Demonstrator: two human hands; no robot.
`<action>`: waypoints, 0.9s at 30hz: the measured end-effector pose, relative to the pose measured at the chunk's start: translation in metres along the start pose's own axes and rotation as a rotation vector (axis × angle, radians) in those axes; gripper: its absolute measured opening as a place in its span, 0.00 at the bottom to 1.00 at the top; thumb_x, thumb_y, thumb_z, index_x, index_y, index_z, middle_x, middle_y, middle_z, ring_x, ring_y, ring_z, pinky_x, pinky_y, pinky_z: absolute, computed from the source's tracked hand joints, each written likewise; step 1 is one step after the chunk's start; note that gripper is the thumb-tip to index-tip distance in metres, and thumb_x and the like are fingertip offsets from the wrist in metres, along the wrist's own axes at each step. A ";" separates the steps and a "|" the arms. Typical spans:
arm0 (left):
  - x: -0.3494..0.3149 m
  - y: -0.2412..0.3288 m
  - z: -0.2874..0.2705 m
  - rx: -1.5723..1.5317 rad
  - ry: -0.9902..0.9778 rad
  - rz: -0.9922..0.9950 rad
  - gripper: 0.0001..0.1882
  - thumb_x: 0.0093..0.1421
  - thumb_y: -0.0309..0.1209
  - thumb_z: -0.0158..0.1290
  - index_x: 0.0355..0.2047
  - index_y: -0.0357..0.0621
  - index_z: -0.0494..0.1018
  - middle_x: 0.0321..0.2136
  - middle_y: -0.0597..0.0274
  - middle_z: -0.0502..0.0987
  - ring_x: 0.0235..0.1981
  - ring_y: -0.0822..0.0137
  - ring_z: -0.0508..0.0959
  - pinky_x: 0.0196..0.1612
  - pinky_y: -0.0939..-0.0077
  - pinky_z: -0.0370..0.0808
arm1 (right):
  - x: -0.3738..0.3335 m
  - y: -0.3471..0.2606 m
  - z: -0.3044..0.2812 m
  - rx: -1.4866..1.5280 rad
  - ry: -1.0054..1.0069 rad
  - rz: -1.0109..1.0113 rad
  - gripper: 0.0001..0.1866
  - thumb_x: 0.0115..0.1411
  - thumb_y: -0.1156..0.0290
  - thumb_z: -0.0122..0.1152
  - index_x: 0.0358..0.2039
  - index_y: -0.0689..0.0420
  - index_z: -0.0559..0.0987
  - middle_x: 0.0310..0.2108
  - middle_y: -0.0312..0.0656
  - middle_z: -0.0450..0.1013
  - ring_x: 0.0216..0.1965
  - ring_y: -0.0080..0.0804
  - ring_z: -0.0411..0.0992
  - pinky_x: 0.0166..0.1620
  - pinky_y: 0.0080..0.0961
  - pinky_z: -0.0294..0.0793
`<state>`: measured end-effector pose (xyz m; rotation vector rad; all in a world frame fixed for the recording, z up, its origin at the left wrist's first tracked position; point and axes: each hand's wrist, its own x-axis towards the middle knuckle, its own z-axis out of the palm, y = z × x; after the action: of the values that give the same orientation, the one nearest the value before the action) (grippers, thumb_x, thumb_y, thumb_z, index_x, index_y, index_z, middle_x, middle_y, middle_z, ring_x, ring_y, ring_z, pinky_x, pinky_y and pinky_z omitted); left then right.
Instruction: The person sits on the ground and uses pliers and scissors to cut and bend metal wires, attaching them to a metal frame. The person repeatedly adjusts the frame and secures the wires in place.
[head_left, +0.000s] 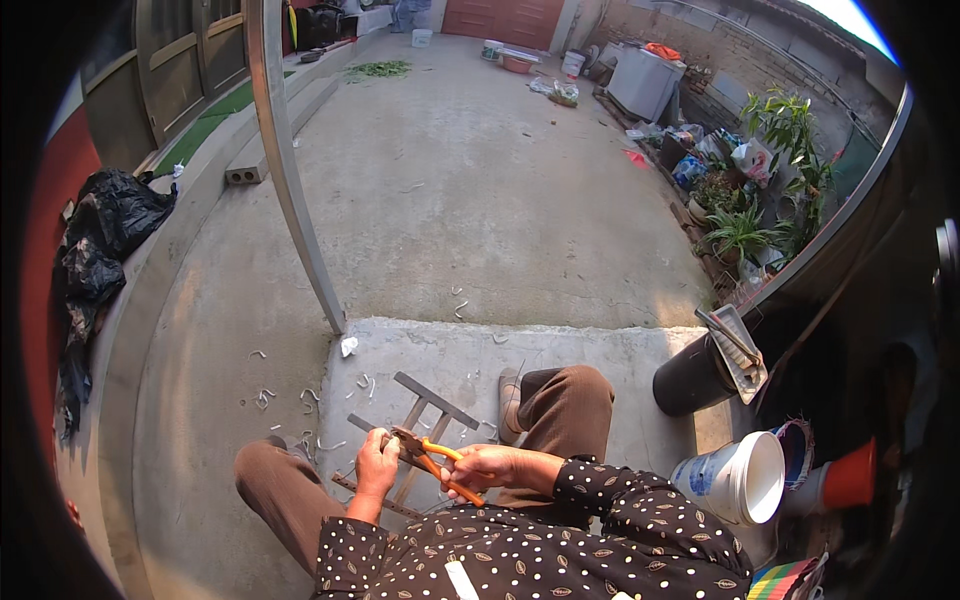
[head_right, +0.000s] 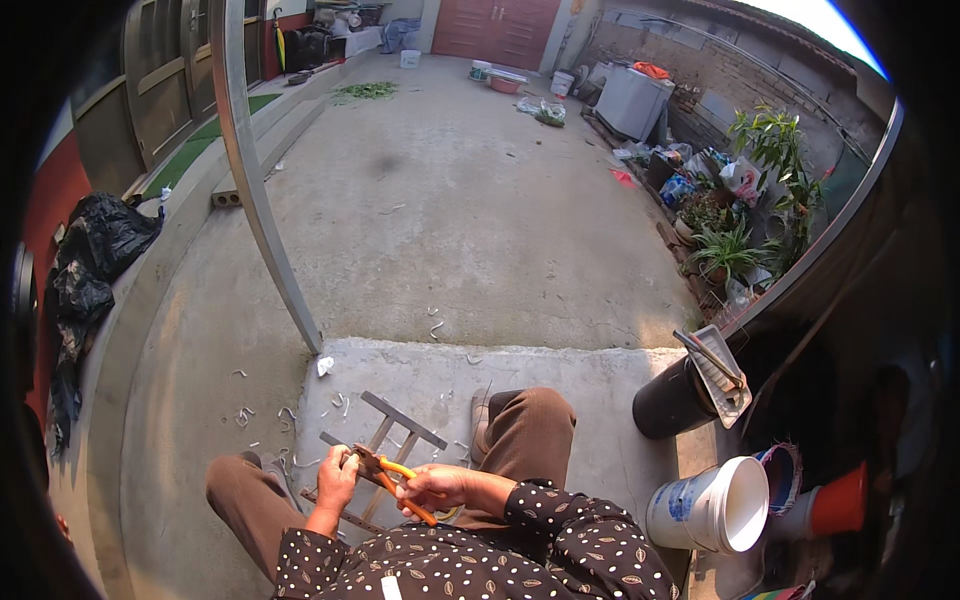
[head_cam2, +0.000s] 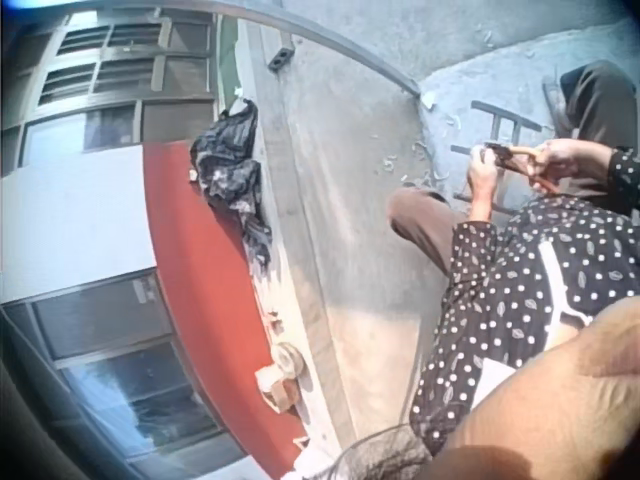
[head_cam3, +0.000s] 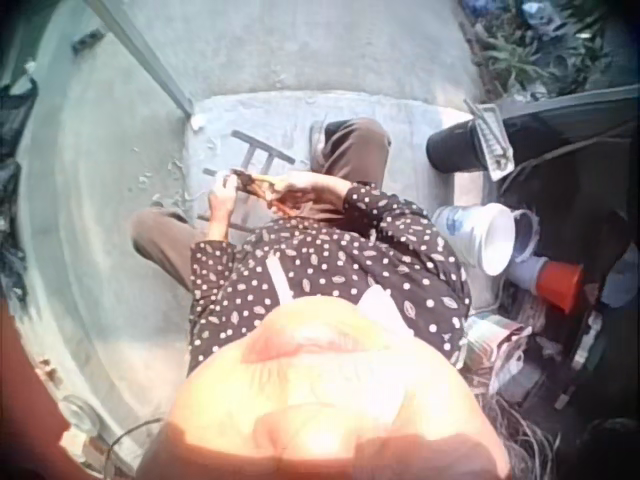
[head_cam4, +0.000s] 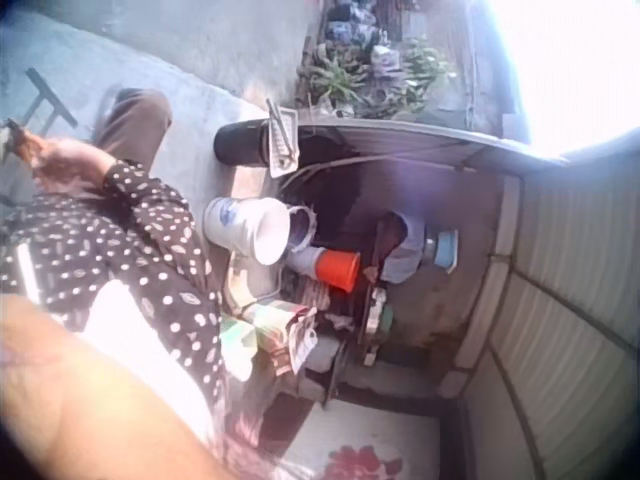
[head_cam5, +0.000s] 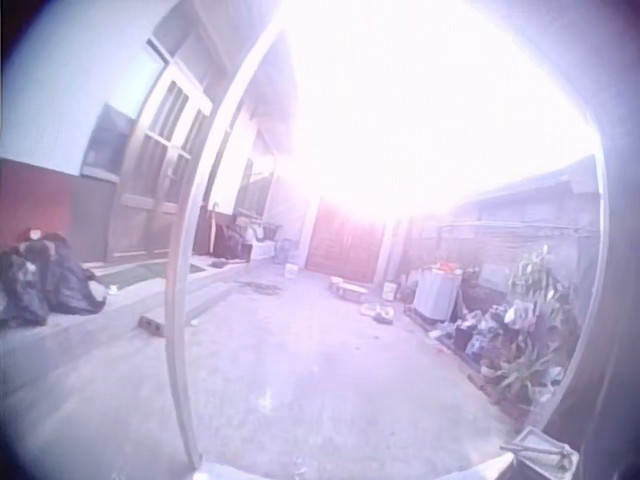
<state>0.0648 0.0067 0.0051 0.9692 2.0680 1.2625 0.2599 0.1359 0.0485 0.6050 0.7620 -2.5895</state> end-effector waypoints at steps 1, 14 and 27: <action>0.001 -0.002 0.003 -0.007 -0.001 0.007 0.09 0.54 0.32 0.52 0.30 0.41 0.68 0.19 0.58 0.72 0.22 0.64 0.72 0.29 0.69 0.70 | 0.000 0.002 -0.004 0.023 -0.028 -0.004 0.10 0.56 0.75 0.50 0.38 0.61 0.72 0.40 0.48 0.70 0.40 0.35 0.73 0.44 0.34 0.75; -0.002 0.000 -0.004 -0.086 -0.004 0.055 0.09 0.53 0.32 0.53 0.29 0.40 0.68 0.17 0.61 0.69 0.20 0.69 0.68 0.26 0.73 0.68 | -0.004 -0.009 0.027 -0.753 0.410 0.084 0.07 0.48 0.75 0.56 0.30 0.59 0.73 0.21 0.40 0.71 0.28 0.25 0.73 0.28 0.24 0.72; 0.000 0.008 -0.003 -0.069 0.021 0.029 0.09 0.53 0.31 0.53 0.27 0.39 0.67 0.16 0.62 0.67 0.19 0.71 0.65 0.26 0.73 0.67 | 0.010 0.013 0.020 -1.627 0.849 -0.278 0.08 0.48 0.72 0.53 0.30 0.60 0.74 0.28 0.53 0.69 0.34 0.46 0.73 0.37 0.38 0.71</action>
<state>0.0648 0.0073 0.0133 0.9621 2.0191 1.3557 0.2517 0.1112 0.0535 0.9185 2.7401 -0.9276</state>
